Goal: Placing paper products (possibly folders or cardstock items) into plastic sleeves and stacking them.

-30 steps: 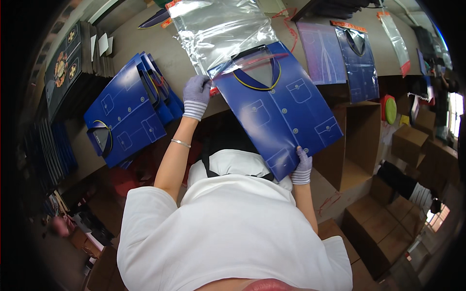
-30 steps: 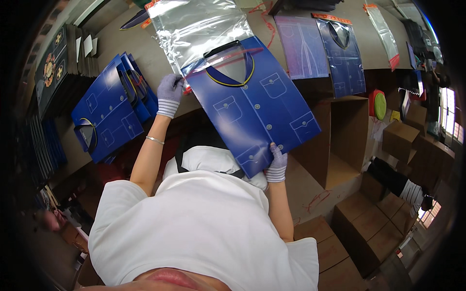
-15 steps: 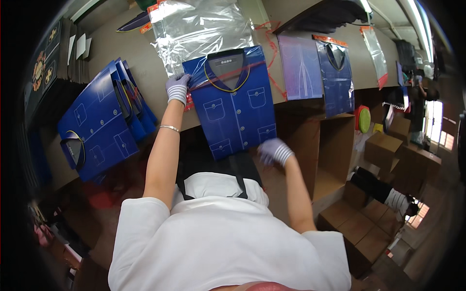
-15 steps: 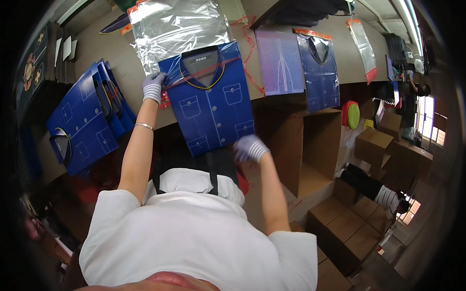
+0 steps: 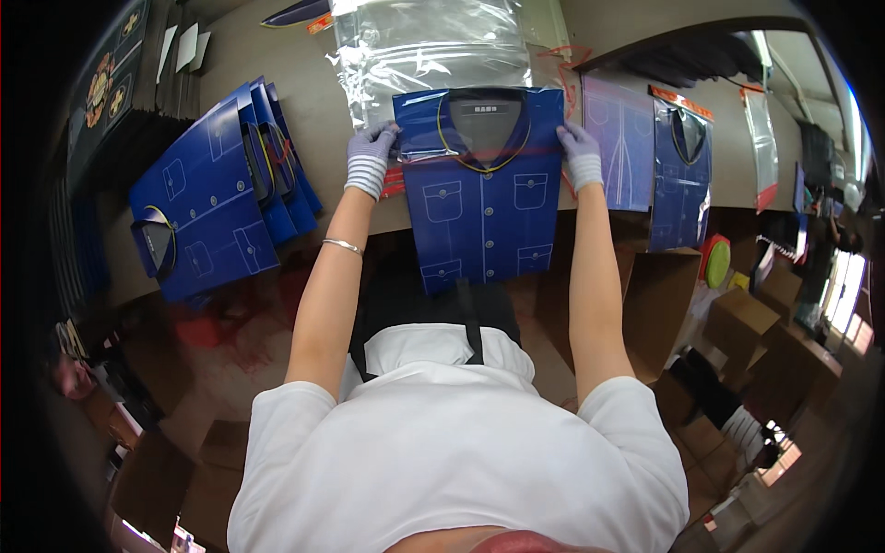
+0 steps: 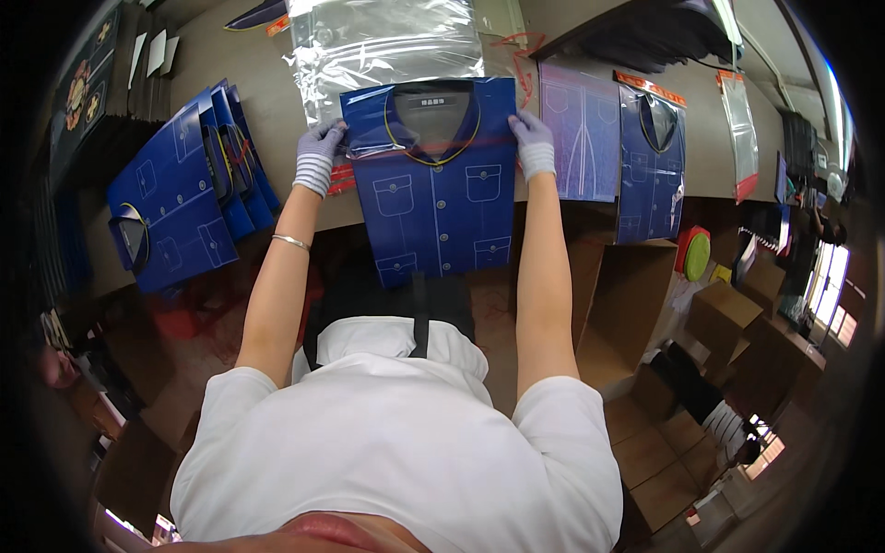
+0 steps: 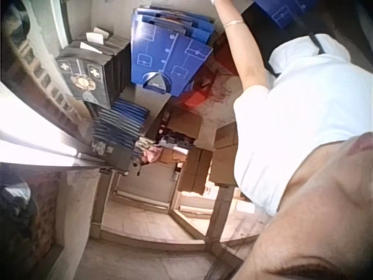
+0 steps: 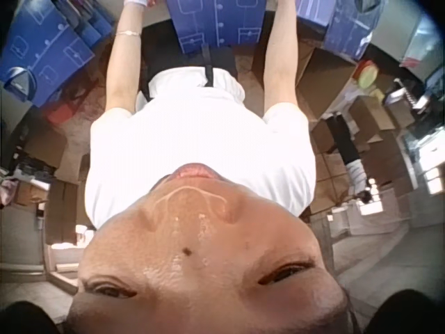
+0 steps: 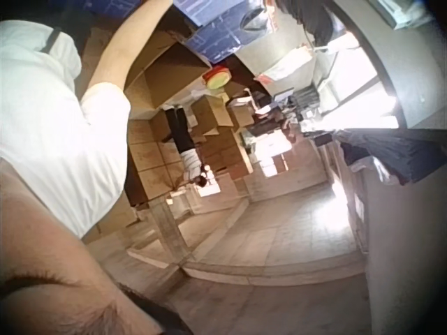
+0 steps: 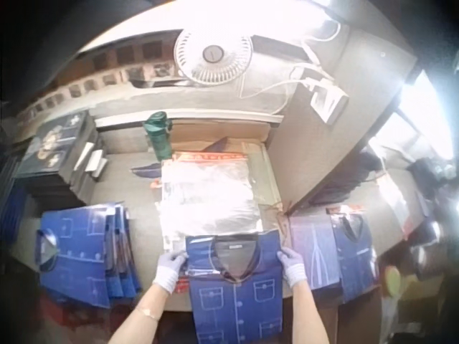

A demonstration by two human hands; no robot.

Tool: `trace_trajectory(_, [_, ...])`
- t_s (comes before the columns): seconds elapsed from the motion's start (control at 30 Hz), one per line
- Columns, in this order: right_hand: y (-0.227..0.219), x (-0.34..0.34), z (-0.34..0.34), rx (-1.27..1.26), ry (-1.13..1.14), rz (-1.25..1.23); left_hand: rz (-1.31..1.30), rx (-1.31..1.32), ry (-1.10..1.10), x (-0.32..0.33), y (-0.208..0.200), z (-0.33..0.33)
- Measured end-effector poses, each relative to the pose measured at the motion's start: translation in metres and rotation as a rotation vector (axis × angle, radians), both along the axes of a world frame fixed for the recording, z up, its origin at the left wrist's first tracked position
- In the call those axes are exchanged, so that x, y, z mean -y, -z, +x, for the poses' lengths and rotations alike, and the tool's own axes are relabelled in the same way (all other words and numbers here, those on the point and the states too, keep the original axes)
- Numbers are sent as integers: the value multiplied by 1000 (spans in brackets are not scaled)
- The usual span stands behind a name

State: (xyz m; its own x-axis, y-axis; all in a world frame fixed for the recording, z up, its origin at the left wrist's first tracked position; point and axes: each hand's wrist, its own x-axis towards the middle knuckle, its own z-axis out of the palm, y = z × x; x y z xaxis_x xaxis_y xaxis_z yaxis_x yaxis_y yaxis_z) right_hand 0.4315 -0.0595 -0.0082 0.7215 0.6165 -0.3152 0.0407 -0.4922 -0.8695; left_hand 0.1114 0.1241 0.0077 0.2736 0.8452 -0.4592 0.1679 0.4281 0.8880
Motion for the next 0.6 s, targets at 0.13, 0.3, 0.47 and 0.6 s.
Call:
trace_trajectory(0.13, [2,37,-26,-235,124,251,8,-121,-5,37,-11,-6])
trace_trajectory(0.3, [-6,138,-61,-228,117,-65,157,-234,276,111,-14,-49])
trace_trajectory(0.47, [29,262,-149,-828,259,72,-4,-294,656,170,19,-115])
trace_trajectory(0.6, [6,246,-170,-689,209,-203,50,-344,878,144,10,-122])
